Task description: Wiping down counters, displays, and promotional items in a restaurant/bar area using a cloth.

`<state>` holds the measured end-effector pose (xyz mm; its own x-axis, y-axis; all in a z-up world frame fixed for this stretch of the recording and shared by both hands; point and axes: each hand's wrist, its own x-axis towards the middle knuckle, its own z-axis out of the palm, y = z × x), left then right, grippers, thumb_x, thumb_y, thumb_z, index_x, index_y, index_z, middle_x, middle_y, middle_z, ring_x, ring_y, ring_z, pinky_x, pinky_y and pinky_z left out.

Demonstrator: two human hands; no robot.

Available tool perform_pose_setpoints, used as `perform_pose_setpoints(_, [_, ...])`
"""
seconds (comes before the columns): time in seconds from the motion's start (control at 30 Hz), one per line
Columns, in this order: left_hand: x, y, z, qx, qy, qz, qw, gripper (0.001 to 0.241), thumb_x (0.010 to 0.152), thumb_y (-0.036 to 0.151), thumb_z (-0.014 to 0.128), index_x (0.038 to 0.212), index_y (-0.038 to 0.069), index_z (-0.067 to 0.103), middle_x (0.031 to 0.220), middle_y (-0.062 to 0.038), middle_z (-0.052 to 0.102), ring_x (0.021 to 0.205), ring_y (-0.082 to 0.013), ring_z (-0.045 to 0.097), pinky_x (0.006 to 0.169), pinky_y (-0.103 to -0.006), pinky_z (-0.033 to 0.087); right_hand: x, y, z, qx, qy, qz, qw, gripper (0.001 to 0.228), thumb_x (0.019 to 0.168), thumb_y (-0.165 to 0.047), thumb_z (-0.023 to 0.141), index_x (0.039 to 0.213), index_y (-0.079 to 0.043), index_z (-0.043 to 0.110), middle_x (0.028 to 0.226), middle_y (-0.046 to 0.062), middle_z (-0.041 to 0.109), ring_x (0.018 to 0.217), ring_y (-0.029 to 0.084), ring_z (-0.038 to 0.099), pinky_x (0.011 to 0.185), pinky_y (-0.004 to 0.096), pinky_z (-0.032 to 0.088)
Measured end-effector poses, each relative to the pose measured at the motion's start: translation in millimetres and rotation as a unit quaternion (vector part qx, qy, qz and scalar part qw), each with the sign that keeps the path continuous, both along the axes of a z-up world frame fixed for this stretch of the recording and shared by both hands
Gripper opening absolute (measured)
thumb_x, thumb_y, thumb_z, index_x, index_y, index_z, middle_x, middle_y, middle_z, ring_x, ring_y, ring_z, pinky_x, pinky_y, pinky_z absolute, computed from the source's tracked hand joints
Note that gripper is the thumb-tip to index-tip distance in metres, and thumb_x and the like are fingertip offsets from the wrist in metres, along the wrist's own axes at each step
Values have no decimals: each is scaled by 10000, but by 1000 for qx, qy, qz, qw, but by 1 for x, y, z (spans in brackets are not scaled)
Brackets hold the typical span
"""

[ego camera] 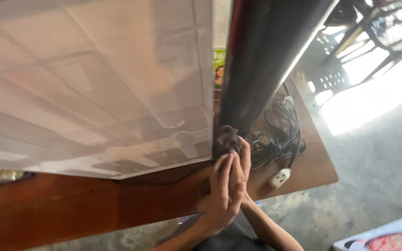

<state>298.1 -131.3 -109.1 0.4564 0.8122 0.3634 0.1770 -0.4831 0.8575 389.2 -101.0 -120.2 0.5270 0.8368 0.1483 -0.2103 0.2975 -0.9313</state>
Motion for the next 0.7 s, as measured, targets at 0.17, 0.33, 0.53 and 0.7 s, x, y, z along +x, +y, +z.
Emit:
perform_pose_setpoints(0.17, [63, -10, -13, 13, 22, 161, 987, 722, 1089, 446, 363, 1594, -61, 270, 1613, -283, 283, 1473, -426, 309, 1213, -542, 251, 60, 10, -61, -48, -11, 156, 987, 399, 1065, -211, 440, 1413, -24, 494, 1241, 71, 588, 1104, 159, 553, 968, 314, 460])
perform_pose_setpoints(0.33, [106, -15, -15, 39, 24, 280, 959, 770, 1085, 528, 238, 1585, -51, 323, 1629, -254, 314, 1493, -426, 308, 1225, -545, 217, 83, 28, -53, -39, 43, 277, 959, 470, 1118, -278, 395, 1456, 27, 510, 1368, 94, 560, 1236, 203, 526, 1077, 348, 403])
perform_pose_setpoints(0.53, [111, -11, 7, 38, -23, 329, 943, 768, 1079, 538, 225, 1516, -60, 425, 1584, -261, 411, 1464, -399, 410, 1217, -493, 289, 75, 49, -24, -115, 140, 334, 925, 523, 1034, -297, 406, 1443, -9, 557, 1380, 77, 650, 1233, 155, 596, 1081, 284, 423])
perform_pose_setpoints(0.7, [103, 0, 11, 118, 58, 426, 895, 638, 1096, 405, 309, 1509, -69, 421, 1575, -255, 437, 1434, -398, 416, 1188, -492, 287, 54, 67, -13, -38, 160, 335, 928, 405, 995, -122, 585, 1381, 3, 583, 1214, 52, 668, 1030, 103, 598, 896, 251, 491])
